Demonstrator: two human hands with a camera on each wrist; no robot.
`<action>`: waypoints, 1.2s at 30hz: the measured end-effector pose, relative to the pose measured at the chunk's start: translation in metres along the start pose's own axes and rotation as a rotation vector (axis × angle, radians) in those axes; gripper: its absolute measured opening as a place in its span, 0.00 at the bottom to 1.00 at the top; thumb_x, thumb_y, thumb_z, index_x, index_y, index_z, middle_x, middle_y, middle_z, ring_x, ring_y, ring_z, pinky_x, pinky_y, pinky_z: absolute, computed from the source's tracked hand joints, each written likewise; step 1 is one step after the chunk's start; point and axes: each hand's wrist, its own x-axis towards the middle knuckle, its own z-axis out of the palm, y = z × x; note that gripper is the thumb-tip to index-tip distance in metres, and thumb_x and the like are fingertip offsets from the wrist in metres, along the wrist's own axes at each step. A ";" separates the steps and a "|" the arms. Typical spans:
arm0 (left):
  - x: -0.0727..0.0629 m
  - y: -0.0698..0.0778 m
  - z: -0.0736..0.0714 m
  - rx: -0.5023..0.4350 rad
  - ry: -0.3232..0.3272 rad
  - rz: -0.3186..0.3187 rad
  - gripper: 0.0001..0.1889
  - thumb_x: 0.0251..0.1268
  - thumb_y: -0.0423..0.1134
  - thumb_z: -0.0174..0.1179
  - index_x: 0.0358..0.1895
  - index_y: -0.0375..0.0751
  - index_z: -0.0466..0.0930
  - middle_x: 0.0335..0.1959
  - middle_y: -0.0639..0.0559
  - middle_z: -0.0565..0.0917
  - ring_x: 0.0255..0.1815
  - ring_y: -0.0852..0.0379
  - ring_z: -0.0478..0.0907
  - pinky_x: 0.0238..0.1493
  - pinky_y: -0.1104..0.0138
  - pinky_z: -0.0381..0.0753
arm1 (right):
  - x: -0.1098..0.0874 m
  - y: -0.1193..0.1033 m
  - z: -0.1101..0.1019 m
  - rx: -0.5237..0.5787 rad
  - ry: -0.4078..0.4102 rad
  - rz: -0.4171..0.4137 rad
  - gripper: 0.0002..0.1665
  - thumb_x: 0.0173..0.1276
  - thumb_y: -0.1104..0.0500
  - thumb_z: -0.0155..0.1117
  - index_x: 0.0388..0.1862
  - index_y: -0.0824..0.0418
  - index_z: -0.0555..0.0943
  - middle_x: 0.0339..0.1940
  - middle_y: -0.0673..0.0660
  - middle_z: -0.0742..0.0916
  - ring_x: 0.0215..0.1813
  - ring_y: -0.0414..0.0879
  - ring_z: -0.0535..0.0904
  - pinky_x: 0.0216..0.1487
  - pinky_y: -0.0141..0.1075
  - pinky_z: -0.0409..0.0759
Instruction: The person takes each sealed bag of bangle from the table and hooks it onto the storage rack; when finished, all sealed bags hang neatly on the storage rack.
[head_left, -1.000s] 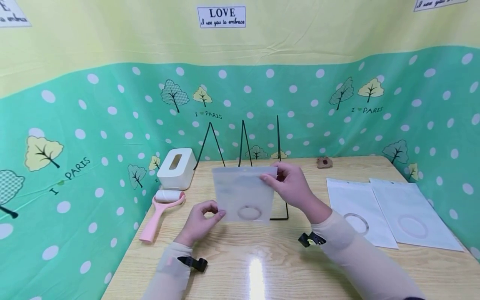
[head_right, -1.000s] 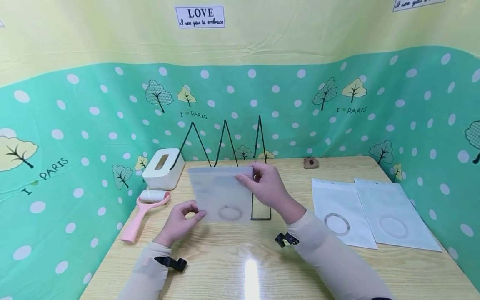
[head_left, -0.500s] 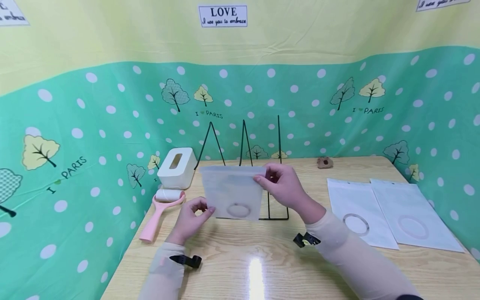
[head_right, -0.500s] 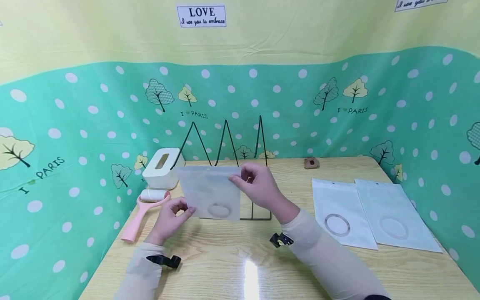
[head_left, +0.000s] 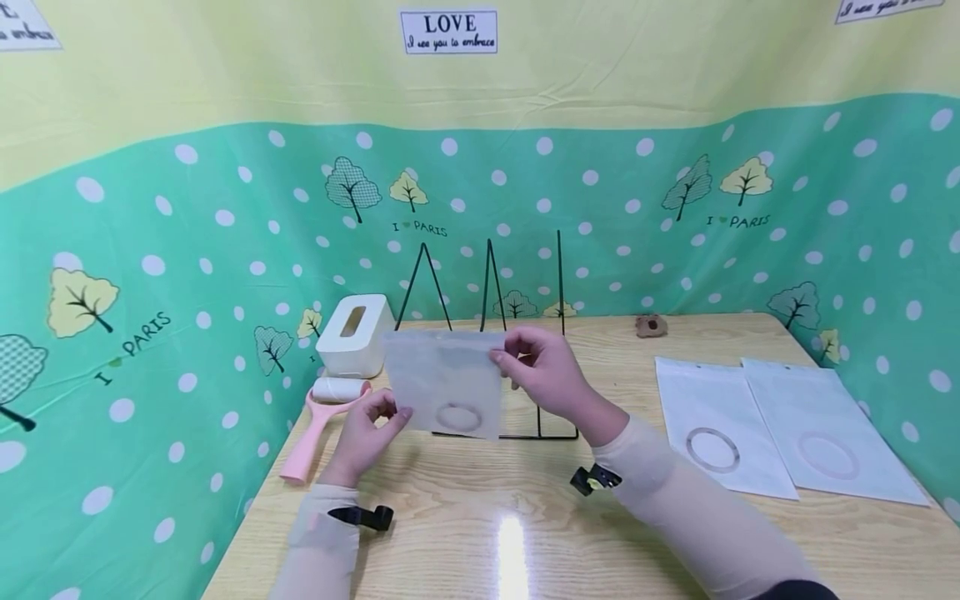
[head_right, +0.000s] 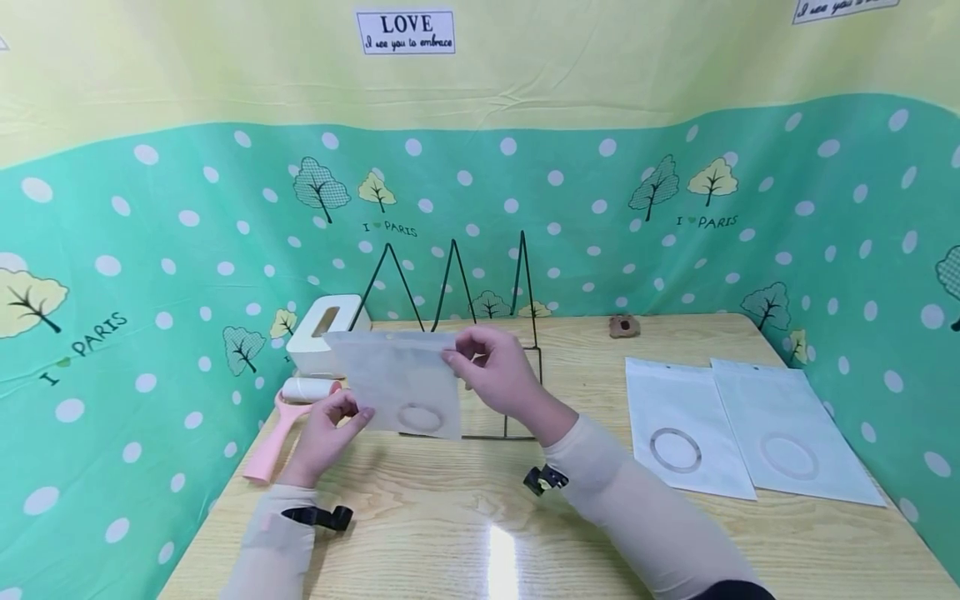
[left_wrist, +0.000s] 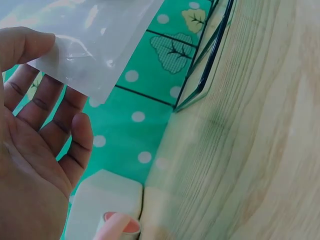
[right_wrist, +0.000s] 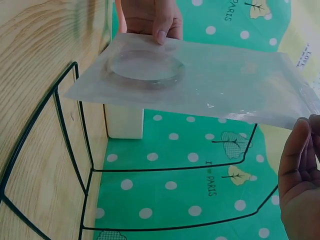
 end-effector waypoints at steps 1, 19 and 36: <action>0.000 0.000 -0.001 0.006 0.007 -0.004 0.04 0.70 0.24 0.65 0.36 0.33 0.82 0.30 0.43 0.81 0.33 0.53 0.77 0.39 0.65 0.77 | 0.001 0.000 0.001 0.001 0.002 0.002 0.04 0.73 0.65 0.71 0.37 0.65 0.85 0.29 0.58 0.85 0.26 0.50 0.82 0.24 0.41 0.83; -0.001 0.005 -0.013 0.054 0.153 -0.088 0.03 0.72 0.26 0.64 0.40 0.26 0.82 0.36 0.39 0.84 0.39 0.57 0.79 0.47 0.67 0.77 | 0.015 0.012 0.026 0.088 0.035 0.029 0.04 0.73 0.66 0.71 0.39 0.67 0.88 0.27 0.60 0.88 0.25 0.55 0.84 0.29 0.44 0.87; -0.001 0.000 -0.020 0.061 0.288 -0.086 0.03 0.71 0.24 0.63 0.38 0.25 0.82 0.33 0.37 0.84 0.36 0.58 0.79 0.43 0.67 0.77 | 0.025 0.016 0.046 0.157 0.055 0.015 0.06 0.72 0.65 0.72 0.38 0.70 0.88 0.28 0.60 0.88 0.26 0.52 0.85 0.30 0.56 0.86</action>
